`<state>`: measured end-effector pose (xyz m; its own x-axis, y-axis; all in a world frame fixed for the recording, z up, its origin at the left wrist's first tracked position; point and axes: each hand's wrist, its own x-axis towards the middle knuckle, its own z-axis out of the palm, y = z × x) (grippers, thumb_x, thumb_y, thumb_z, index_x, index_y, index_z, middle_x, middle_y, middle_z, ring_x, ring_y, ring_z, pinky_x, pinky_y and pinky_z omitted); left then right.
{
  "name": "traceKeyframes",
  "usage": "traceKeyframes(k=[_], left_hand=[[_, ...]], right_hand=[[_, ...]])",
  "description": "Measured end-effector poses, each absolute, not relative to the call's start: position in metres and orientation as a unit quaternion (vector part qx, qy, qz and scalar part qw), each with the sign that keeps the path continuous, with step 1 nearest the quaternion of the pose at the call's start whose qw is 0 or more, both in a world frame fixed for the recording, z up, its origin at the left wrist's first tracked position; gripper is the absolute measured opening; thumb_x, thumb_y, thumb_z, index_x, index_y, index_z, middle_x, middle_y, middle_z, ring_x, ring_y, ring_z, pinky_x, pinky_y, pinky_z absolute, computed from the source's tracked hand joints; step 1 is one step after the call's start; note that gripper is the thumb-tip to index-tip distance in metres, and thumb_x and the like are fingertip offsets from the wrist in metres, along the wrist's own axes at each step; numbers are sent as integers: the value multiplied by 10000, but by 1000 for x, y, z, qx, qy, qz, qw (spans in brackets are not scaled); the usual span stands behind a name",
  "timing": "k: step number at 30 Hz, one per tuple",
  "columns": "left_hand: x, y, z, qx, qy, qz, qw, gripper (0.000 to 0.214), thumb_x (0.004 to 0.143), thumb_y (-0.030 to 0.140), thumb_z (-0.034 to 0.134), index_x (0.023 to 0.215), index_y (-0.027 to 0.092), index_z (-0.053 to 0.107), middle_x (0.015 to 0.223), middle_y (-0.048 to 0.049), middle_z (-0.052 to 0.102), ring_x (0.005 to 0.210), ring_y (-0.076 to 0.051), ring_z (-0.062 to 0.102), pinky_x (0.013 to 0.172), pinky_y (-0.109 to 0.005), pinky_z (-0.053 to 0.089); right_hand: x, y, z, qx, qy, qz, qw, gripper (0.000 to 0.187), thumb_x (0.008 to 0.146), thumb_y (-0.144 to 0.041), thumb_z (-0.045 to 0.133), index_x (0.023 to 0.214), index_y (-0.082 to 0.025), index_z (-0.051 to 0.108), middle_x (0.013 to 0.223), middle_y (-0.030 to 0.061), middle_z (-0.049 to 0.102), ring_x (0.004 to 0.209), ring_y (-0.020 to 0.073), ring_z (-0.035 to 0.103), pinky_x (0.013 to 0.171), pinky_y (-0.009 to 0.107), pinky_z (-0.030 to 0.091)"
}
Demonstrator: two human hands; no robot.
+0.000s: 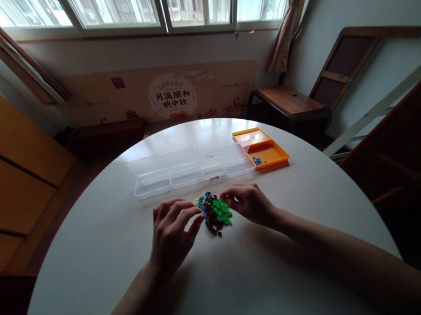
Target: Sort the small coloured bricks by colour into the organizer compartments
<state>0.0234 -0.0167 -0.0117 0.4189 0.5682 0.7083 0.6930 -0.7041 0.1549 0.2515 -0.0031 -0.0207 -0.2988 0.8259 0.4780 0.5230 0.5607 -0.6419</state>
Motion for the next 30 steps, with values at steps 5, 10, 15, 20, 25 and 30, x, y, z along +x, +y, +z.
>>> traceKeyframes(k=[5, 10, 15, 20, 25, 30], left_hand=[[19, -13, -11, -817, -419, -385, 95, 32, 842, 251, 654, 821, 232, 669, 845, -13, 700, 891, -208, 601, 828, -372, 399], [15, -13, -11, -812, -437, -376, 91, 44, 845, 255, 648, 824, 225, 672, 858, -22, 698, 900, -216, 596, 834, -377, 400], [14, -15, -11, -809, -446, -373, 84, 51, 844, 260, 646, 822, 225, 675, 864, -26, 696, 906, -221, 592, 828, -383, 400], [14, -14, -12, -807, -452, -371, 86, 51, 844, 256, 643, 831, 220, 678, 868, -30, 691, 908, -226, 587, 827, -383, 397], [12, -12, -14, -804, -459, -369, 88, 66, 847, 271, 641, 835, 219, 680, 878, -35, 689, 909, -229, 581, 819, -383, 394], [13, -12, -14, -803, -466, -362, 80, 73, 854, 274, 630, 830, 223, 677, 879, -32, 687, 921, -224, 583, 837, -383, 389]], right_hand=[[289, 26, -25, -555, -676, 75, 479, 233, 875, -328, 564, 853, -154, 718, 686, 39, 672, 571, 140, 538, 634, 259, 448], [325, 48, -33, -645, -567, 50, 510, 311, 843, -391, 554, 881, -138, 731, 712, 69, 693, 618, 180, 600, 655, 288, 477], [342, 56, -44, -686, -519, 72, 505, 355, 804, -417, 558, 904, -128, 737, 736, 90, 710, 657, 205, 627, 679, 312, 488], [346, 60, -49, -691, -488, 95, 524, 371, 781, -430, 571, 905, -120, 733, 750, 89, 710, 653, 199, 625, 676, 314, 492], [354, 62, -46, -697, -478, 85, 528, 345, 780, -406, 569, 903, -127, 730, 770, 91, 710, 666, 199, 623, 693, 319, 490], [382, 65, -39, -733, -492, 38, 467, 307, 761, -372, 570, 889, -151, 740, 835, 91, 715, 675, 194, 588, 703, 332, 469]])
